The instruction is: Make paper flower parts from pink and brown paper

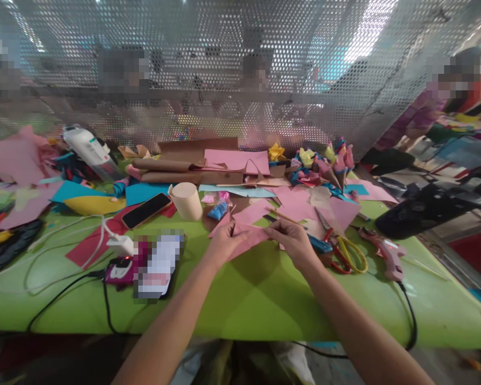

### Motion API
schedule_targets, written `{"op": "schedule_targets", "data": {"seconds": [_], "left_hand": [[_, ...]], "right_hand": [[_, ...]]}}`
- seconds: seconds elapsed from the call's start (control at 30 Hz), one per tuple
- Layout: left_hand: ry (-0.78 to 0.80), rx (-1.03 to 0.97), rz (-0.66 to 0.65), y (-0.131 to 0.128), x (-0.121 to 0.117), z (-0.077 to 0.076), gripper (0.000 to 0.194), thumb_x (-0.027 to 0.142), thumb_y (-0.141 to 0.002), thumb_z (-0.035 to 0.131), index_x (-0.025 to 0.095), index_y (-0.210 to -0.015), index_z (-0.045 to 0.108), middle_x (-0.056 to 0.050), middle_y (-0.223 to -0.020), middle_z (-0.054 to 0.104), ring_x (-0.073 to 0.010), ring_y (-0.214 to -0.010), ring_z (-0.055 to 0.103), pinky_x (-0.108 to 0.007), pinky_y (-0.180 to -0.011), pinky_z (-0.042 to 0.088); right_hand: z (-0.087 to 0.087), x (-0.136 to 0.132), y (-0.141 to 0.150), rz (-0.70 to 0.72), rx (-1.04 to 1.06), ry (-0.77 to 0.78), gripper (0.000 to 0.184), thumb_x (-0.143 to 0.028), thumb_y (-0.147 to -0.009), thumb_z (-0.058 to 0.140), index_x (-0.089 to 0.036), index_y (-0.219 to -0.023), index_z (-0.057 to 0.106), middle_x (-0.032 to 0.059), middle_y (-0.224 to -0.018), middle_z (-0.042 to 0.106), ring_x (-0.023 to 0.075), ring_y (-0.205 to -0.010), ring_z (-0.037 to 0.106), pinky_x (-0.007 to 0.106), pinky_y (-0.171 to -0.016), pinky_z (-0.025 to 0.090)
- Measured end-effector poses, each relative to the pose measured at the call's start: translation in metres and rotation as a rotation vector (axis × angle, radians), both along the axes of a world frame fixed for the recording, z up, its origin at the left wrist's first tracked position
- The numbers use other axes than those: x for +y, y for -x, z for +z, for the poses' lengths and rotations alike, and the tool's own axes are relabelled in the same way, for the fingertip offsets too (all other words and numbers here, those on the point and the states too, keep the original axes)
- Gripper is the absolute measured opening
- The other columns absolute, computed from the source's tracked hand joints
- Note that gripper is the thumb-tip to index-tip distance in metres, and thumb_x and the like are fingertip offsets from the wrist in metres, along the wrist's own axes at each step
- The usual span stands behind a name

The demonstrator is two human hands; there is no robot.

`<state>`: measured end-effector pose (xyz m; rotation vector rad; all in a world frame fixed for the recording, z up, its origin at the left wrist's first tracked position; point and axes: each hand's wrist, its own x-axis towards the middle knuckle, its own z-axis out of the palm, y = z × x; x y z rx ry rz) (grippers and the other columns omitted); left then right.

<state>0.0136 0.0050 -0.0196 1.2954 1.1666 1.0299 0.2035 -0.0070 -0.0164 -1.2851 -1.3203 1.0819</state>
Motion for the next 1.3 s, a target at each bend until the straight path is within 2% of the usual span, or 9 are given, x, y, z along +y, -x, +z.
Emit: {"op": "schedule_targets", "data": {"seconds": [0.2, 0.33, 0.43, 0.53, 0.7, 0.93, 1.13, 1.2, 1.3], "left_hand": [[-0.032, -0.027, 0.048, 0.001, 0.0, 0.005, 0.031, 0.05, -0.075, 0.069, 0.019, -0.073, 0.07, -0.001, -0.074, 0.068, -0.0198, -0.081, 0.06, -0.031, -0.082, 0.045], [-0.047, -0.048, 0.093, 0.003, 0.002, 0.003, 0.029, 0.048, -0.075, 0.069, 0.019, -0.071, 0.07, -0.003, -0.076, 0.07, -0.0228, -0.085, 0.061, -0.034, -0.086, 0.045], [-0.088, -0.043, 0.119, 0.004, 0.004, 0.003, 0.027, 0.045, -0.076, 0.068, 0.019, -0.073, 0.072, -0.005, -0.082, 0.072, -0.0259, -0.095, 0.062, -0.036, -0.091, 0.044], [-0.151, -0.002, 0.111, 0.004, 0.004, 0.004, 0.024, 0.043, -0.077, 0.066, 0.02, -0.077, 0.073, -0.005, -0.086, 0.072, -0.0256, -0.101, 0.062, -0.035, -0.095, 0.042], [-0.183, 0.071, 0.068, 0.004, 0.002, 0.004, 0.028, 0.046, -0.08, 0.063, 0.02, -0.081, 0.073, -0.002, -0.081, 0.071, -0.023, -0.091, 0.062, -0.031, -0.087, 0.046], [-0.161, 0.0, 0.109, 0.006, 0.002, 0.008, 0.022, 0.04, -0.078, 0.064, 0.02, -0.079, 0.073, -0.001, -0.083, 0.07, -0.0203, -0.086, 0.062, -0.029, -0.084, 0.045], [-0.095, -0.006, -0.025, 0.007, 0.002, 0.007, 0.023, 0.04, -0.076, 0.067, 0.018, -0.075, 0.073, -0.002, -0.073, 0.068, -0.0178, -0.072, 0.06, -0.027, -0.069, 0.047], [-0.079, -0.037, 0.0, 0.006, 0.003, 0.004, 0.027, 0.044, -0.075, 0.068, 0.018, -0.078, 0.074, -0.002, -0.072, 0.067, -0.0166, -0.068, 0.059, -0.026, -0.065, 0.046], [-0.11, -0.058, 0.101, 0.003, 0.004, 0.001, 0.031, 0.046, -0.075, 0.068, 0.017, -0.082, 0.073, -0.001, -0.074, 0.067, -0.0158, -0.068, 0.058, -0.026, -0.065, 0.046]], "right_hand": [[0.001, -0.002, 0.003, 0.048, 0.057, 0.041, 0.034, -0.051, -0.067, 0.075, -0.018, -0.068, 0.068, 0.0009, -0.061, 0.063, 0.015, -0.056, 0.053, 0.029, -0.055, 0.042], [-0.001, 0.0, 0.0, 0.001, 0.152, 0.01, 0.036, -0.054, -0.069, 0.073, -0.019, -0.079, 0.072, 0.0043, -0.073, 0.07, 0.0185, -0.068, 0.062, 0.031, -0.065, 0.048], [0.0, 0.0, -0.004, -0.044, 0.132, -0.011, 0.039, -0.057, -0.074, 0.067, -0.019, -0.083, 0.073, 0.0051, -0.073, 0.07, 0.0192, -0.071, 0.063, 0.03, -0.065, 0.047], [0.002, -0.001, -0.003, -0.013, 0.065, -0.022, 0.04, -0.058, -0.076, 0.065, -0.019, -0.079, 0.07, 0.0042, -0.071, 0.068, 0.0185, -0.069, 0.061, 0.029, -0.061, 0.043], [-0.001, -0.002, 0.002, 0.013, 0.031, 0.015, 0.039, -0.056, -0.067, 0.075, -0.019, -0.067, 0.064, 0.0002, -0.059, 0.06, 0.0138, -0.054, 0.047, 0.027, -0.052, 0.034], [-0.002, -0.001, 0.001, -0.012, 0.106, -0.04, 0.03, -0.049, -0.069, 0.073, -0.02, -0.068, 0.064, 0.0013, -0.064, 0.062, 0.0172, -0.064, 0.053, 0.029, -0.061, 0.04], [0.001, 0.0, -0.002, -0.095, 0.21, -0.067, 0.028, -0.046, -0.068, 0.074, -0.021, -0.072, 0.063, -0.0015, -0.064, 0.057, 0.0144, -0.063, 0.049, 0.027, -0.061, 0.039], [0.002, -0.002, 0.001, -0.099, 0.252, -0.03, 0.031, -0.049, -0.069, 0.074, -0.021, -0.079, 0.064, -0.0009, -0.069, 0.06, 0.0147, -0.065, 0.052, 0.026, -0.061, 0.039], [0.0, -0.006, 0.011, 0.014, 0.305, 0.061, 0.038, -0.051, -0.068, 0.077, -0.021, -0.088, 0.066, 0.0016, -0.081, 0.067, 0.0171, -0.073, 0.058, 0.027, -0.063, 0.043]]}}
